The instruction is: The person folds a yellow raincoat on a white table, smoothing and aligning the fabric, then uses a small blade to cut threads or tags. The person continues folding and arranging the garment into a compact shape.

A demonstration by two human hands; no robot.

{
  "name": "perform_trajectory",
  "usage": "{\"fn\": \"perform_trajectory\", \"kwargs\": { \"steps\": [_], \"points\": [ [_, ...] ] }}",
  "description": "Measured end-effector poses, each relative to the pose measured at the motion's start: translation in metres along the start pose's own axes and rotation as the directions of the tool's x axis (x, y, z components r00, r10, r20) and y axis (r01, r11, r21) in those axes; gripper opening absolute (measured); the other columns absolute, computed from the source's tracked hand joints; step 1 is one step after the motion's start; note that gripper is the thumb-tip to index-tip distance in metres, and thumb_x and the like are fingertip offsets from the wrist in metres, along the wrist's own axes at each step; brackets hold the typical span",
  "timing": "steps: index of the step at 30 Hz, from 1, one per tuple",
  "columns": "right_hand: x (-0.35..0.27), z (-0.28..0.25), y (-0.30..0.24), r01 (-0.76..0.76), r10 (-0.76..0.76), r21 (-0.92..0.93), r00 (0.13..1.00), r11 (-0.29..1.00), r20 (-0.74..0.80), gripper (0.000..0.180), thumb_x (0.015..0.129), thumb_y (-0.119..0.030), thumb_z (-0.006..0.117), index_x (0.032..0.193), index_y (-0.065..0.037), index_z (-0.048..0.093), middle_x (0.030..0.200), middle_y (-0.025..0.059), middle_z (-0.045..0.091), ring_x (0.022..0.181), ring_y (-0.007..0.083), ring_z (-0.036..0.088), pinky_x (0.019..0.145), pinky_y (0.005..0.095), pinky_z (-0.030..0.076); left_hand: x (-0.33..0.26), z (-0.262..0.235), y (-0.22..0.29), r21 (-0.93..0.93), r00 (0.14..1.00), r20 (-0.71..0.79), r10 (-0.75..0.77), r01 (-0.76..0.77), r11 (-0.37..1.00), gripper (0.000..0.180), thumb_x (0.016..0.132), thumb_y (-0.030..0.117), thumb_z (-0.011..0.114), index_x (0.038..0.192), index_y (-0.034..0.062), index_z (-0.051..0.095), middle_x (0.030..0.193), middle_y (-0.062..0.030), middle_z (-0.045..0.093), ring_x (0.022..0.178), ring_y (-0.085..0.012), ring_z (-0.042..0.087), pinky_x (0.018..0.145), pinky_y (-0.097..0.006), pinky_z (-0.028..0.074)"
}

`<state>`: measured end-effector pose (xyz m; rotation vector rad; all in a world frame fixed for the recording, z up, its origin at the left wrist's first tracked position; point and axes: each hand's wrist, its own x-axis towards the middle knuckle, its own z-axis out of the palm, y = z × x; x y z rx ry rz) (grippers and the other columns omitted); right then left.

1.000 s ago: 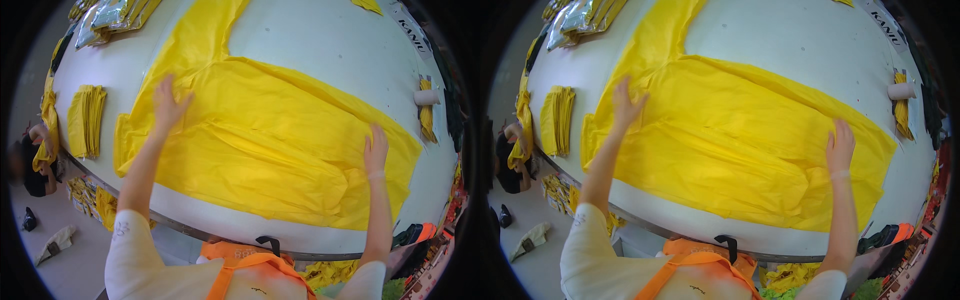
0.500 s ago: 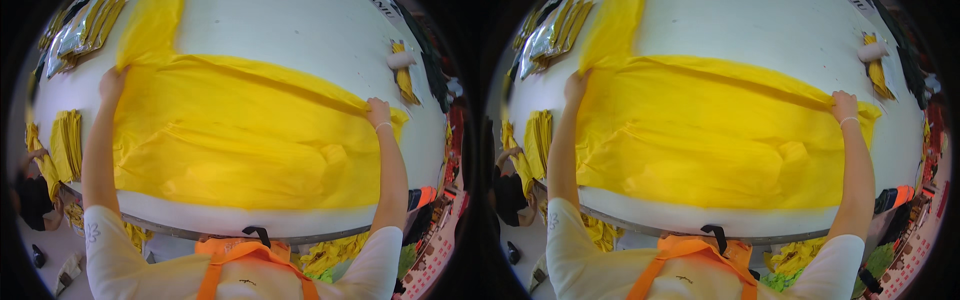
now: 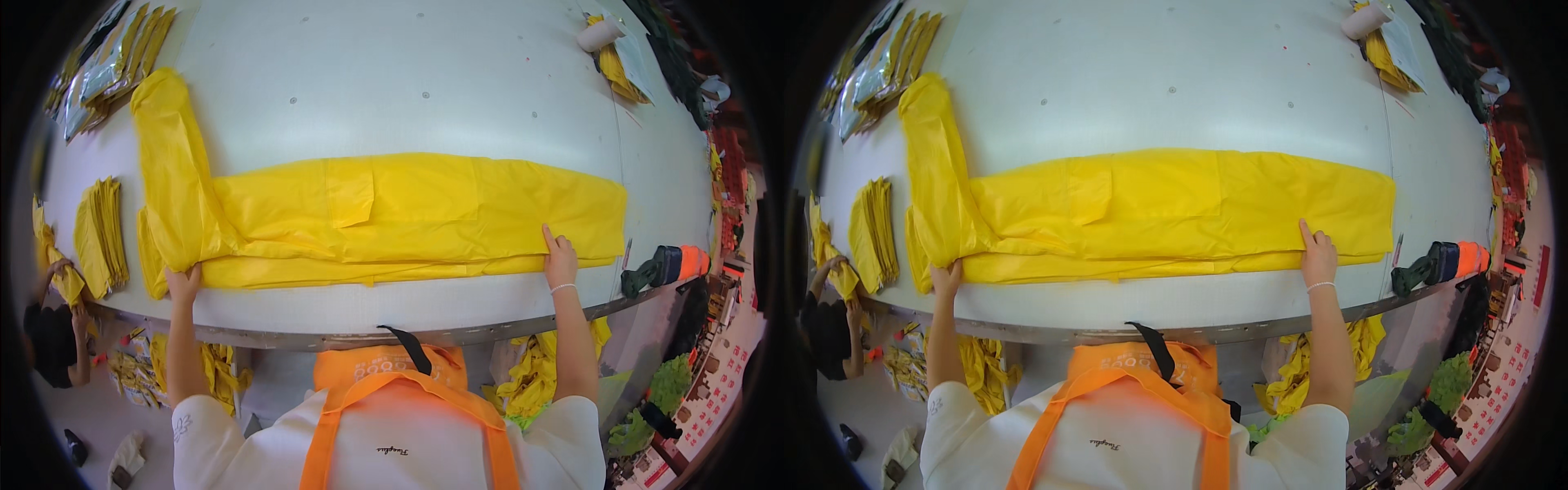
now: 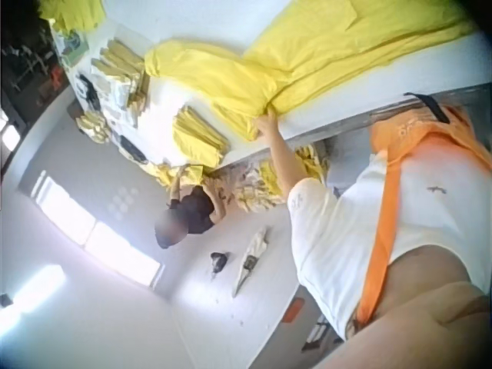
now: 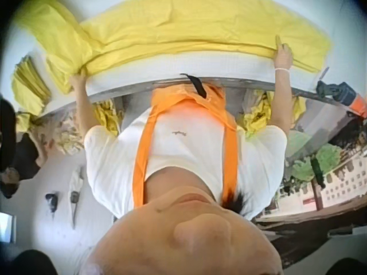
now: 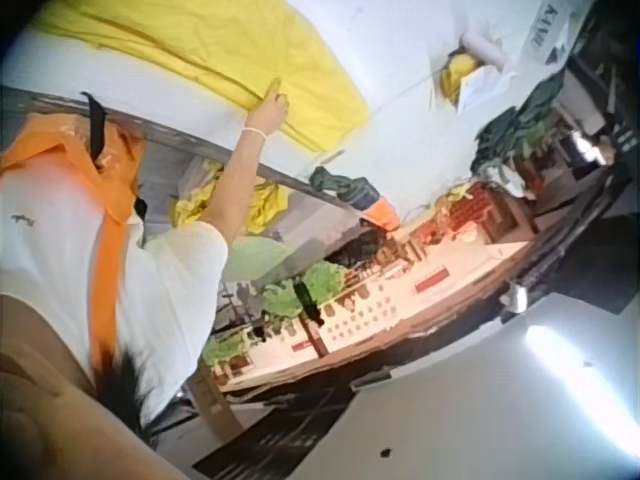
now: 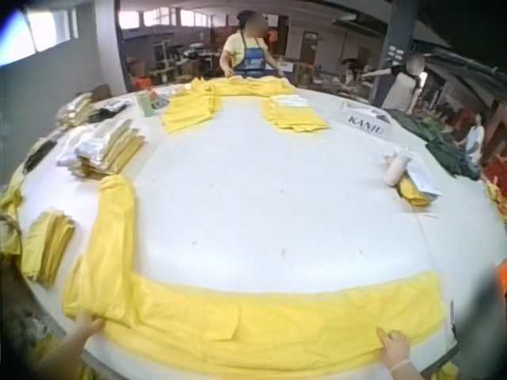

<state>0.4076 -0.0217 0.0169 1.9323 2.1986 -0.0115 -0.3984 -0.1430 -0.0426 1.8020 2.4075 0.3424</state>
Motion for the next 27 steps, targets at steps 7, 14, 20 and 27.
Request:
{"fn": "perform_trajectory", "kwargs": {
  "steps": [7, 14, 20, 27],
  "points": [
    [-0.039, 0.025, 0.005, -0.038, 0.038, 0.000, 0.992, 0.999, 0.123, 0.076, 0.076, 0.002, 0.056, 0.144, -0.013, 0.025, 0.100, 0.0136, 0.047, 0.097, 0.0316, 0.048, 0.082, 0.0379, 0.045, -0.043, -0.023, 0.033, -0.218, 0.992, 0.107, 0.065, -0.041, 0.975, 0.051, 0.071, 0.028, 0.073, 0.113, 0.0040, 0.057, 0.115, -0.0173, 0.056, 0.107, -0.0375, 0.050, 0.092, -0.042, 0.039],
    [-0.020, -0.006, 0.006, 0.112, -0.116, 0.035, 0.890, 0.993, 0.440, 0.055, 0.078, -0.010, 0.055, 0.131, -0.005, 0.042, 0.116, 0.0226, 0.054, 0.104, 0.0362, 0.054, 0.086, 0.0415, 0.045, -0.047, -0.063, 0.064, -0.089, 0.934, 0.331, -0.133, 0.171, 0.981, 0.057, 0.067, 0.032, 0.076, 0.114, 0.0075, 0.058, 0.116, -0.0158, 0.057, 0.108, -0.0352, 0.050, 0.092, -0.039, 0.041],
    [0.141, -0.149, -0.166, 0.438, -0.455, 0.312, 0.890, 0.843, -0.021, 0.025, 0.087, -0.010, 0.049, 0.108, -0.001, 0.060, 0.104, 0.0176, 0.062, 0.094, 0.0338, 0.059, 0.082, 0.0377, 0.048, -0.049, -0.064, 0.058, -0.290, 0.991, 0.130, 0.040, -0.001, 0.957, 0.056, 0.068, 0.027, 0.076, 0.116, 0.0078, 0.056, 0.116, -0.0160, 0.057, 0.106, -0.0374, 0.052, 0.091, -0.041, 0.042],
    [0.237, -0.222, -0.531, 0.791, -0.770, 0.422, 0.577, 0.444, -0.273, 0.026, 0.090, -0.023, 0.046, 0.099, -0.005, 0.063, 0.101, 0.0168, 0.061, 0.096, 0.0338, 0.055, 0.082, 0.0411, 0.045, -0.053, -0.054, 0.041, -0.232, 0.986, 0.165, 0.012, 0.027, 0.972, 0.059, 0.068, 0.031, 0.076, 0.116, 0.0077, 0.053, 0.109, -0.0176, 0.056, 0.098, -0.0386, 0.051, 0.084, -0.045, 0.043]
  ]
}}
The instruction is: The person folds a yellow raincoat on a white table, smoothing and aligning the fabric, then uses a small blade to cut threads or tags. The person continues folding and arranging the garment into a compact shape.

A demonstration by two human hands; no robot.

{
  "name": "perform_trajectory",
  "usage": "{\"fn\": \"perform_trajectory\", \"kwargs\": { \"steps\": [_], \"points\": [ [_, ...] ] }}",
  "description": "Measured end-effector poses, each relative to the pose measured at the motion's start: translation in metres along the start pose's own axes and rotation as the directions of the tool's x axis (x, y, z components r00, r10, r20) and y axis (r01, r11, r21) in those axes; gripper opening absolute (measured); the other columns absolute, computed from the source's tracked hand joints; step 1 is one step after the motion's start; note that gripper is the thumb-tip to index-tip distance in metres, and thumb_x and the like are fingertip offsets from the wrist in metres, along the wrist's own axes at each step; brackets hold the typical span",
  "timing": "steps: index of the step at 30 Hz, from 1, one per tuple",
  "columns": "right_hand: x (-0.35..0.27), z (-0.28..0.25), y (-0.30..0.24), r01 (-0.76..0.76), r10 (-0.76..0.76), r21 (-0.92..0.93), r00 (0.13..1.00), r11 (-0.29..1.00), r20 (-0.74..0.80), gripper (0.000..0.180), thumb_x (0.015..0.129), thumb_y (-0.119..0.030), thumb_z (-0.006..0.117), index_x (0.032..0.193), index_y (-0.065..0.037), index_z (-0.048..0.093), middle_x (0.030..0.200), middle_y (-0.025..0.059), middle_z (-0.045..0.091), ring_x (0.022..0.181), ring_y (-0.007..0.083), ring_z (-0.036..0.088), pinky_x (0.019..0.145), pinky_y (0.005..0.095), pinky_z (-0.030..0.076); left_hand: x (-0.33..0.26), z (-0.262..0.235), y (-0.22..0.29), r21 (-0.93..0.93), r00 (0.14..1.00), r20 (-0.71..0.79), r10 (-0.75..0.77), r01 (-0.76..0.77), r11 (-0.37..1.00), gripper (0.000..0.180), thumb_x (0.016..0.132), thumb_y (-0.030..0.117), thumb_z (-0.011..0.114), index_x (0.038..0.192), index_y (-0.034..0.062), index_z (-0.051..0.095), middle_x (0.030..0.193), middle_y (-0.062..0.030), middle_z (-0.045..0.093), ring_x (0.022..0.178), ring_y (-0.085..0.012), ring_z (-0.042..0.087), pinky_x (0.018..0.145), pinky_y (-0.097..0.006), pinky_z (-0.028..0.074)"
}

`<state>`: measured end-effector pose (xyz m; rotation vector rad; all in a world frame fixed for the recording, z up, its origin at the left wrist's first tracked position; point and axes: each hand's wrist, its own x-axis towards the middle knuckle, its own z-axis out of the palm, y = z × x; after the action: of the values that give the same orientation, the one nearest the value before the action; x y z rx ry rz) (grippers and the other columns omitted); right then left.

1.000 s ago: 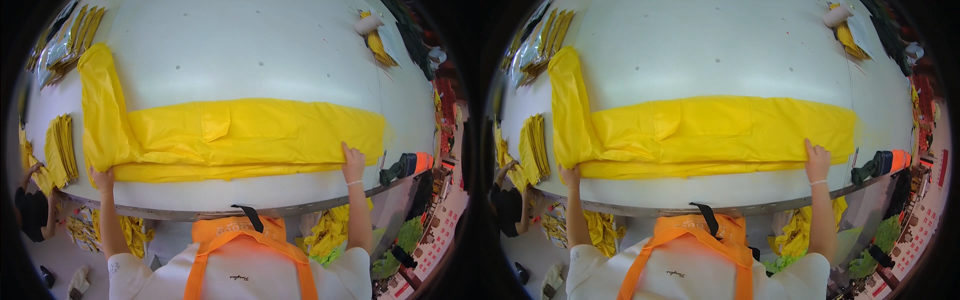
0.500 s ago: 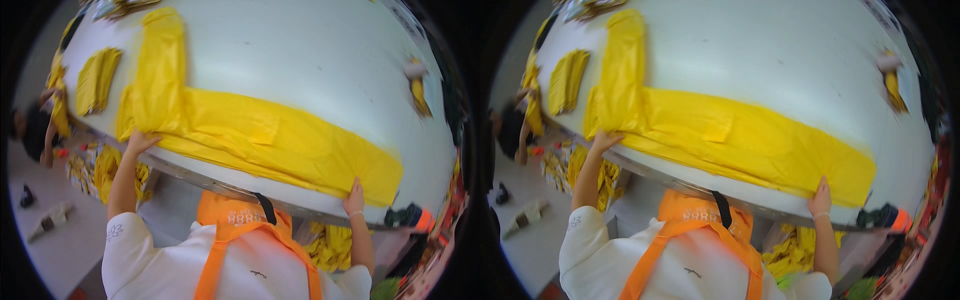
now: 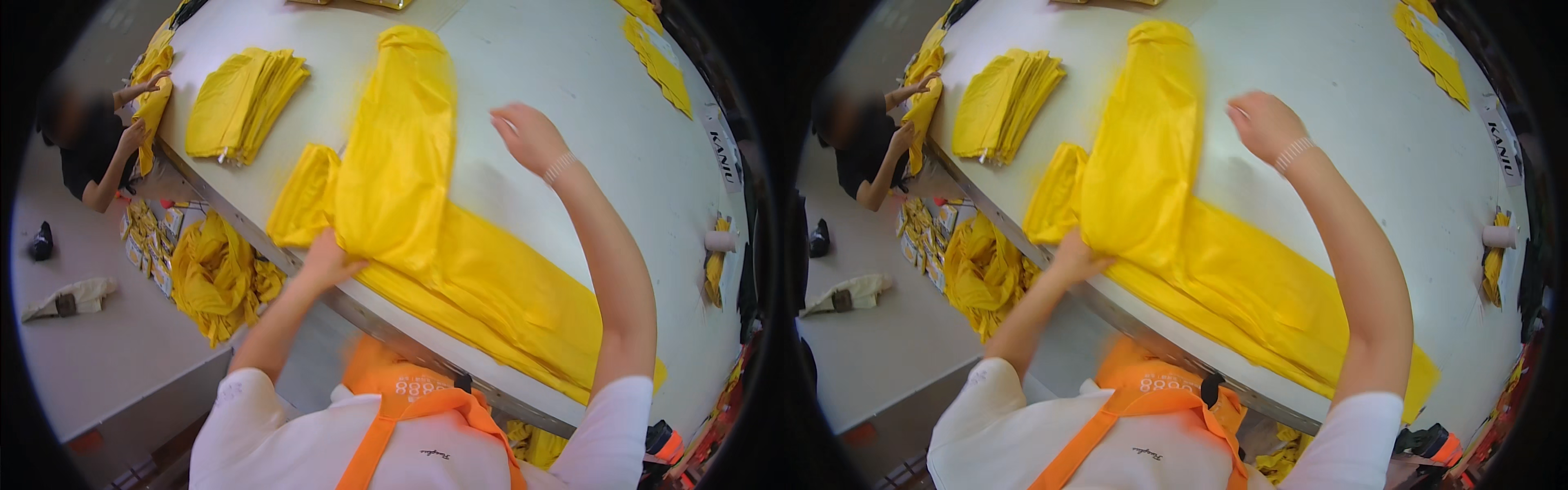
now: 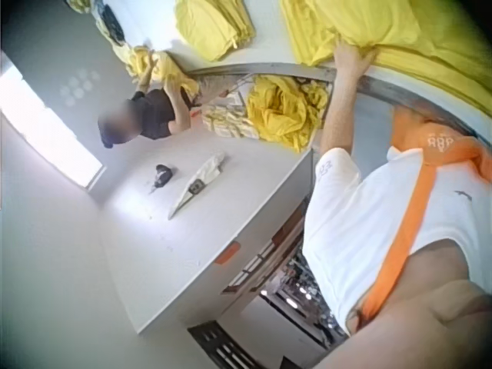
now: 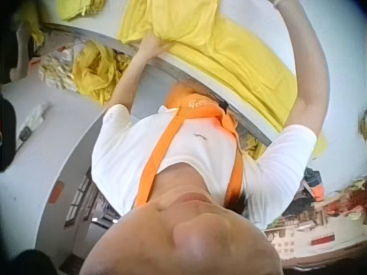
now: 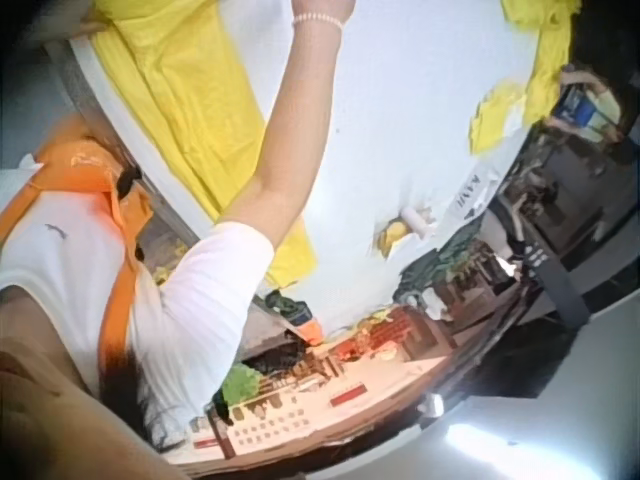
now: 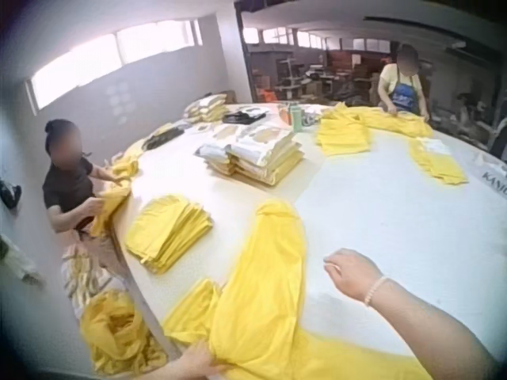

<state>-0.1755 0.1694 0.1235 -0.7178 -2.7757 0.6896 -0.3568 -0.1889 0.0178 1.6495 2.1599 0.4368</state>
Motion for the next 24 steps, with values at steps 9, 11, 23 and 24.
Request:
{"fn": "perform_trajectory", "kwargs": {
  "steps": [9, 11, 23, 24],
  "points": [
    [0.281, 0.116, -0.016, -0.053, 0.005, -0.210, 0.975, 0.976, -0.223, 0.032, 0.091, -0.027, 0.046, 0.113, -0.009, 0.061, 0.117, 0.0196, 0.058, 0.108, 0.0350, 0.053, 0.093, 0.0387, 0.043, -0.001, -0.007, -0.002, -0.019, 0.994, 0.080, -0.078, 0.079, 0.997, 0.057, 0.070, 0.031, 0.072, 0.118, 0.0072, 0.052, 0.104, -0.0111, 0.053, 0.100, -0.0294, 0.048, 0.080, -0.043, 0.039],
    [0.292, 0.117, -0.018, -0.242, 0.242, -0.176, 0.970, 0.954, -0.025, 0.035, 0.089, -0.033, 0.051, 0.113, -0.011, 0.061, 0.114, 0.0192, 0.059, 0.105, 0.0349, 0.055, 0.092, 0.0397, 0.043, 0.000, -0.012, -0.007, -0.042, 0.996, 0.064, -0.062, 0.065, 0.997, 0.049, 0.073, 0.031, 0.070, 0.112, 0.0072, 0.054, 0.101, -0.0111, 0.053, 0.099, -0.0294, 0.049, 0.080, -0.041, 0.039],
    [-0.162, -0.224, -0.025, -0.476, 0.690, 0.562, 0.677, 0.676, -0.255, 0.042, 0.096, -0.026, 0.044, 0.125, 0.003, 0.049, 0.120, 0.0109, 0.056, 0.107, 0.0161, 0.053, 0.091, 0.0269, 0.040, 0.006, -0.020, -0.033, -0.109, 0.994, -0.030, 0.104, -0.107, 0.988, 0.021, 0.068, 0.016, 0.066, 0.086, 0.0107, 0.060, 0.087, -0.0054, 0.054, 0.087, -0.0247, 0.053, 0.071, -0.038, 0.042],
    [-0.208, -0.237, -0.072, -0.472, 0.697, 0.559, 0.653, 0.681, -0.298, 0.041, 0.096, -0.026, 0.043, 0.124, 0.003, 0.049, 0.118, 0.0108, 0.056, 0.106, 0.0168, 0.053, 0.090, 0.0280, 0.040, 0.009, -0.021, -0.034, -0.136, 0.989, -0.045, 0.139, -0.143, 0.980, 0.022, 0.067, 0.015, 0.066, 0.087, 0.0111, 0.060, 0.088, -0.0058, 0.055, 0.088, -0.0254, 0.053, 0.072, -0.038, 0.042]
  ]
}}
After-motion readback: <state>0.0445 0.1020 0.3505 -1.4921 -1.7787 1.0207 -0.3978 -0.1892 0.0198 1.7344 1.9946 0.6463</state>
